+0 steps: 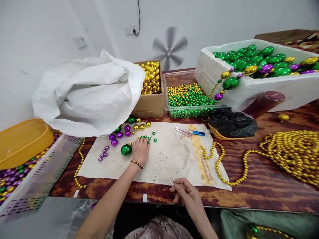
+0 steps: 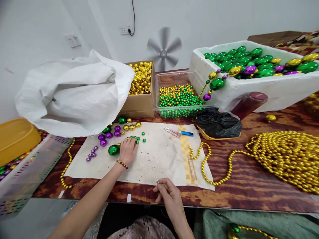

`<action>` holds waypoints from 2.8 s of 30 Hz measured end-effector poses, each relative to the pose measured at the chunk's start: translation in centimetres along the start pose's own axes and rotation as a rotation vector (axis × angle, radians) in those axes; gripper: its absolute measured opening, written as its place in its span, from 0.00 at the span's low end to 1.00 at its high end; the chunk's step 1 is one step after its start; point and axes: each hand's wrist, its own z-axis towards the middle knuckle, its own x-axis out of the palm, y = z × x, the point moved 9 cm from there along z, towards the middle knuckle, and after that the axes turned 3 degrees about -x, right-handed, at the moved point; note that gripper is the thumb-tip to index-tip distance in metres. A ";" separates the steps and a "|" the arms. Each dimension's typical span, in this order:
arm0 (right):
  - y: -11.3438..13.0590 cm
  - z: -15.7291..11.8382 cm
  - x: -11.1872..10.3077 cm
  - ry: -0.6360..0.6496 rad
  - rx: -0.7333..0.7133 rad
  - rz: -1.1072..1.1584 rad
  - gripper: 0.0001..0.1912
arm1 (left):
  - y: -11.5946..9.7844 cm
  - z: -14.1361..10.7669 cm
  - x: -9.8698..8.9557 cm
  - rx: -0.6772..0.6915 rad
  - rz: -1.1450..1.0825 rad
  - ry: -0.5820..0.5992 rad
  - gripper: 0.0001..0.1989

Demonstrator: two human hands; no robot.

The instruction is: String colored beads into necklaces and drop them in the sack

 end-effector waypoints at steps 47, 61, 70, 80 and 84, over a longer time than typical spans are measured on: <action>2.0 1.6 5.4 0.024 -0.254 -0.194 0.19 | 1.7 -5.2 -5.3 -0.310 -0.908 0.134 0.12; 0.3 1.8 5.4 0.134 -0.142 -0.094 0.22 | 8.3 6.3 -5.0 -0.048 0.600 0.061 0.17; 0.4 2.0 4.8 0.086 -0.121 -0.151 0.22 | 6.2 5.2 -7.4 0.064 -0.130 0.015 0.13; 2.5 0.8 5.7 0.070 -0.333 -0.249 0.15 | 0.2 -4.1 -8.2 -0.155 -1.115 0.039 0.20; 2.6 0.0 5.8 0.092 -0.364 -0.299 0.14 | 0.5 -5.5 -7.9 -0.182 -1.192 -0.046 0.17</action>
